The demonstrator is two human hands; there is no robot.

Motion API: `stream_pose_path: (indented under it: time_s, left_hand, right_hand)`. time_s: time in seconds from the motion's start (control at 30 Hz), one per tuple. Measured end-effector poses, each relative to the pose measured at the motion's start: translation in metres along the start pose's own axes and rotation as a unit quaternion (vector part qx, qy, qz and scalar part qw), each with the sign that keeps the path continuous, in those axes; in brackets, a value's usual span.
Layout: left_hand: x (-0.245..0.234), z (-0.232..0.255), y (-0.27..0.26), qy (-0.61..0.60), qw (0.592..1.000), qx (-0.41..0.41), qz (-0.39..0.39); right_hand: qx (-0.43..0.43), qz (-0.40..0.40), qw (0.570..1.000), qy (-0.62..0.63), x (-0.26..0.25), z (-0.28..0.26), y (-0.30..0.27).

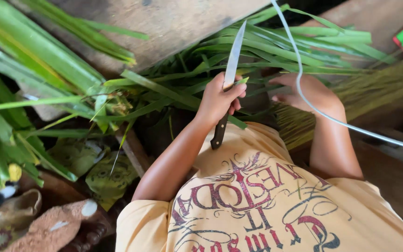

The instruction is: Strip the leafy material from the central stems of long green leaves using a knife

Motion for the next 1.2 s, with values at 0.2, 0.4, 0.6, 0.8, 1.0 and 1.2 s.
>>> stream_pose_path:
  time_s: [0.2,0.4,0.6,0.8,1.0,1.2]
  left_hand:
    - [-0.051,-0.019,-0.038,-0.081,0.99,-0.063,0.092]
    - [-0.081,-0.024,-0.062,-0.149,0.98,-0.027,0.126]
    - [-0.105,0.028,-0.085,-0.243,0.917,-0.129,0.289]
    - [-0.124,0.015,-0.089,-0.234,0.922,-0.08,0.298]
    - [-0.131,0.021,-0.097,-0.261,0.937,0.001,0.231]
    - [-0.13,0.033,-0.102,-0.119,0.957,0.043,0.263]
  right_hand:
    - [-0.245,0.017,0.959,0.145,-0.005,-0.094,0.009]
    - [-0.332,0.132,0.921,0.156,-0.001,-0.181,0.057]
    - [-0.401,0.167,0.899,0.061,0.05,-0.261,0.155]
    - [-0.274,0.16,0.948,-0.031,0.093,-0.303,0.209]
    - [-0.213,0.121,0.969,0.021,0.078,-0.294,0.214]
    - [-0.022,-0.083,0.922,0.378,0.035,-0.27,0.17]
Point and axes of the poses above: each hand's wrist, its own y-axis towards the middle knuckle, its own x-axis out of the palm, z = x × y, the point moved 3 cm from there along y, towards the middle knuckle, and after that the axes turned 7 degrees about z, right-handed, at the moved point
